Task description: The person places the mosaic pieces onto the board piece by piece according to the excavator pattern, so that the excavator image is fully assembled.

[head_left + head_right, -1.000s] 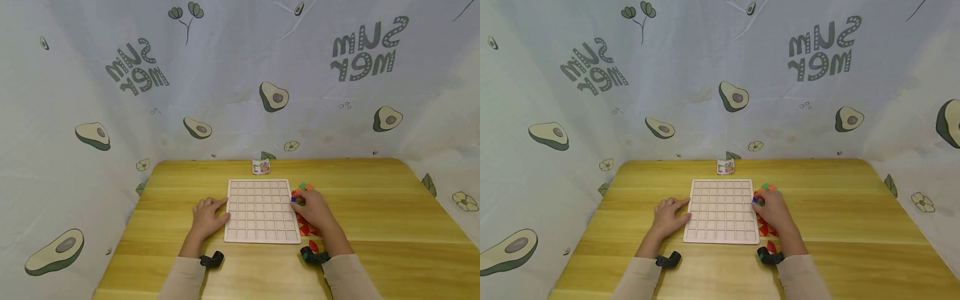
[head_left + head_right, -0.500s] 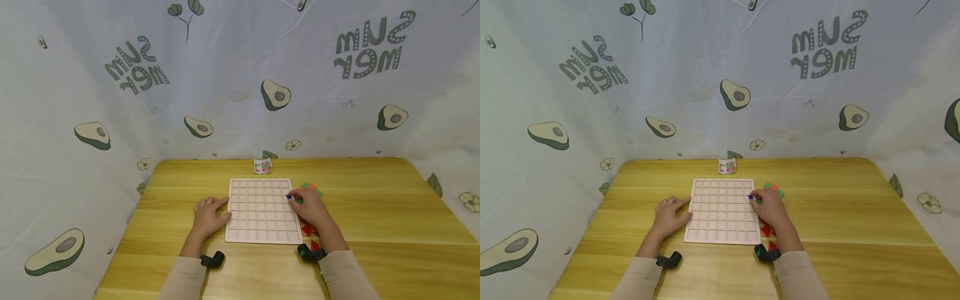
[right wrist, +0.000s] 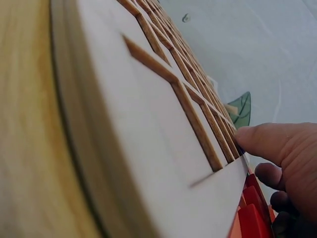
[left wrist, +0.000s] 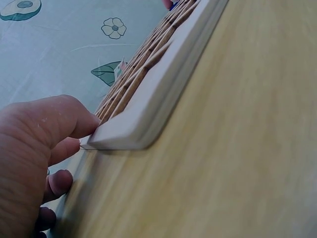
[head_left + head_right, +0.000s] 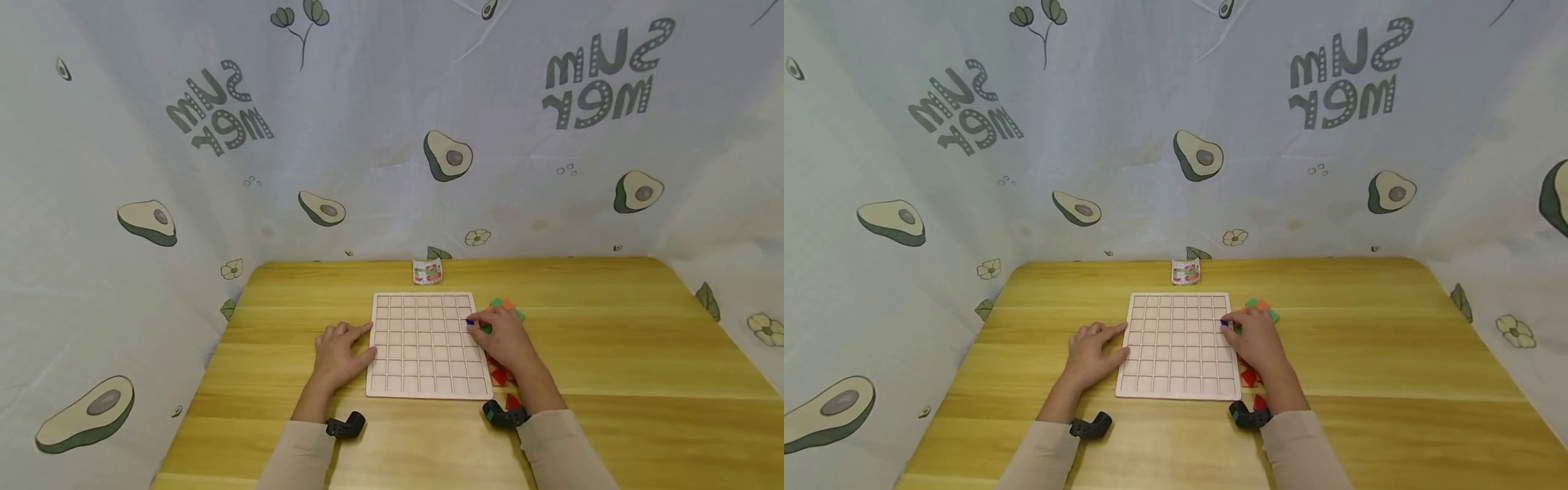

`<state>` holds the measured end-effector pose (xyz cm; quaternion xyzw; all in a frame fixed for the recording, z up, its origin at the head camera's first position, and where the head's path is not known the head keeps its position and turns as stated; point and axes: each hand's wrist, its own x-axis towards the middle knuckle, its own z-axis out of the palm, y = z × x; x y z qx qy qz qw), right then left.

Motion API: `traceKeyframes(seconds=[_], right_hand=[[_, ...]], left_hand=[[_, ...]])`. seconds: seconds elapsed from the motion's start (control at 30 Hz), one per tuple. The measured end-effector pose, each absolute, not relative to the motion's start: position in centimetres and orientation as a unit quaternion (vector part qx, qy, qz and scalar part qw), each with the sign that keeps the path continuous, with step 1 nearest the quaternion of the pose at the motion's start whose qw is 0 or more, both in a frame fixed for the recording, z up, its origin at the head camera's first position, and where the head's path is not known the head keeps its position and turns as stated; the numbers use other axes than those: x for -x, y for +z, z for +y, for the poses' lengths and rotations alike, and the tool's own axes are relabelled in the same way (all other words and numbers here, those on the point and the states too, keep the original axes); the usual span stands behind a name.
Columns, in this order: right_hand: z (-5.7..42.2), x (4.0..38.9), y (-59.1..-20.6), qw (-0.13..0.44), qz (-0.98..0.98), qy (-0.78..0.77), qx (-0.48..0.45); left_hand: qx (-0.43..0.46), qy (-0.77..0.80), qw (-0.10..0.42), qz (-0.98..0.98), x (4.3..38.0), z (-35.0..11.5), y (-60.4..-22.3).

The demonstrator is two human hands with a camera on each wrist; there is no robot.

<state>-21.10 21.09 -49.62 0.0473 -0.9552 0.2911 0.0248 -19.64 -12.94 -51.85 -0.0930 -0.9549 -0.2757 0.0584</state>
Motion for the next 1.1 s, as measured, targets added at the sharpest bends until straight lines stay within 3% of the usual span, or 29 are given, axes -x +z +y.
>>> traceKeyframes(seconds=[0.57,0.83,1.1], right_hand=[[21.6,20.8,-49.2,0.017,-0.954,0.299,-0.028],[23.4,20.7,-49.8,0.052,-0.952,0.302,0.003],[23.9,20.9,-50.2,0.045,-0.968,0.247,0.015]], left_hand=[[0.093,-0.273,0.072,-0.955,19.4,-12.8,-52.1],[0.098,-0.273,0.074,-0.954,19.4,-12.9,-52.1],[0.091,-0.279,0.067,-0.954,19.3,-12.7,-51.9]])
